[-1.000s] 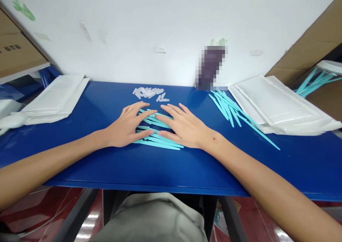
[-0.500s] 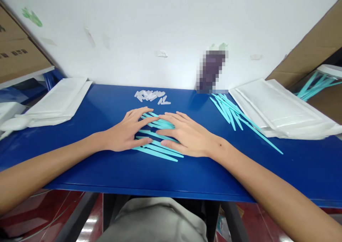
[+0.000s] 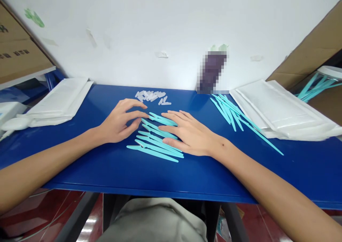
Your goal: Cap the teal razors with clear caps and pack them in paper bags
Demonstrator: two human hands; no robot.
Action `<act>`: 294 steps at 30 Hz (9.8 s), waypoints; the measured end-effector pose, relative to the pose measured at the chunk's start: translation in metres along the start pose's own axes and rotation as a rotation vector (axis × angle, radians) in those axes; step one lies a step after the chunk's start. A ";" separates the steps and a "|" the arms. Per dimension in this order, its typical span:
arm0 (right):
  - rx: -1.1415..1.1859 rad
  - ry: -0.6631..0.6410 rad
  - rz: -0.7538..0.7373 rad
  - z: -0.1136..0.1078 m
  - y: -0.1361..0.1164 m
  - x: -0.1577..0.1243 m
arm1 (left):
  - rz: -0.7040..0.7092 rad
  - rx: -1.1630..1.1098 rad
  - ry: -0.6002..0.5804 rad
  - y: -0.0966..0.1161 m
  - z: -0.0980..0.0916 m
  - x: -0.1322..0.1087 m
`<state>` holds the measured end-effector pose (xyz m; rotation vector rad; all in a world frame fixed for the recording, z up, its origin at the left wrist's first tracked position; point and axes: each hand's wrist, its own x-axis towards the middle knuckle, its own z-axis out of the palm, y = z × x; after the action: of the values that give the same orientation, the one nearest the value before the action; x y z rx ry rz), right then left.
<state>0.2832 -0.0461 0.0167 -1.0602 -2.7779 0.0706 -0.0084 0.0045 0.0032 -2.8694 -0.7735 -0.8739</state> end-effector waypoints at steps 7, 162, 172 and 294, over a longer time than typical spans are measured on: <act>-0.017 -0.066 0.087 0.000 0.002 -0.001 | 0.013 0.028 -0.152 -0.004 0.005 -0.002; 0.157 -0.008 0.203 -0.014 0.056 0.000 | -0.055 -0.096 -0.204 -0.072 0.024 0.041; 0.248 0.333 0.261 0.013 0.059 0.007 | 0.014 0.008 -0.303 -0.099 -0.001 0.017; 0.387 -0.037 0.210 -0.008 0.023 0.016 | -0.458 -0.218 -0.001 -0.046 0.026 0.033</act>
<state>0.2884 -0.0183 0.0242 -1.2412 -2.5217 0.6307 0.0069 0.0642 -0.0051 -2.9176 -1.4577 -1.0534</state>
